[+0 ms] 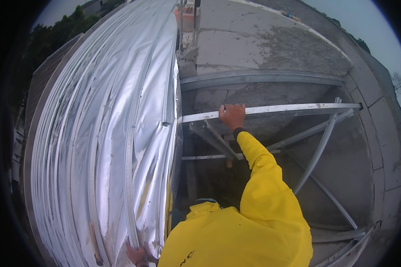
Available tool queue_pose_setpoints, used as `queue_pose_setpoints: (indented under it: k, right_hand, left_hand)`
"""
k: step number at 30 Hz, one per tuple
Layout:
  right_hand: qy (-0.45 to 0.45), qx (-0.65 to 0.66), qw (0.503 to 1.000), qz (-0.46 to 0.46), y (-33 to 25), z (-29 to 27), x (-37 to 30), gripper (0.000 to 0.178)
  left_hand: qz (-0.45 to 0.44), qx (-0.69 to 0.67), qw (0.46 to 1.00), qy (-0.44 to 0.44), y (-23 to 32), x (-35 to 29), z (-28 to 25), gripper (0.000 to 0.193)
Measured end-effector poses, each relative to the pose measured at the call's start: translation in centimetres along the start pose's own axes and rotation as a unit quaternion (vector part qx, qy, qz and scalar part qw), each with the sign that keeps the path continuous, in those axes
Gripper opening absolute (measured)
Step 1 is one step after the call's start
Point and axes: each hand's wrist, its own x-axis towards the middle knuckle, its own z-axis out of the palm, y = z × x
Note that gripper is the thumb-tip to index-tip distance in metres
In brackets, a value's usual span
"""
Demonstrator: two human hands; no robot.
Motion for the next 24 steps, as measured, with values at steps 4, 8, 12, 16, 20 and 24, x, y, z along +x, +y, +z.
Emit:
queue_pose_setpoints:
  k: [4,8,12,16,20,24]
  right_hand:
    - [0.0,-0.003,1.0,0.001,0.5,0.0,-0.1,0.032]
    - [-0.001,-0.009,1.0,-0.004,-0.3,0.0,0.2,0.033]
    - [-0.011,-0.007,1.0,-0.001,-0.3,-0.7,0.2,0.033]
    - [0.002,-0.012,1.0,0.002,0.2,-0.3,-0.2,0.032]
    - [-0.003,-0.012,1.0,0.011,0.0,-0.6,-0.1,0.031]
    - [-0.009,0.005,1.0,0.003,-0.6,-0.3,0.2,0.032]
  left_hand:
    - [-0.004,0.04,0.998,-0.042,0.1,0.2,-0.2,0.088]
    - [-0.023,0.009,0.998,-0.053,-0.6,-0.2,-0.2,0.09]
    - [-0.049,0.012,0.994,-0.094,2.2,0.1,-2.2,0.09]
    - [0.02,0.045,0.998,-0.034,-2.0,0.0,0.8,0.086]
    - [0.195,0.171,0.965,0.044,-5.7,0.8,3.9,0.071]
    - [0.193,0.253,0.948,0.007,-10.2,0.3,7.6,0.055]
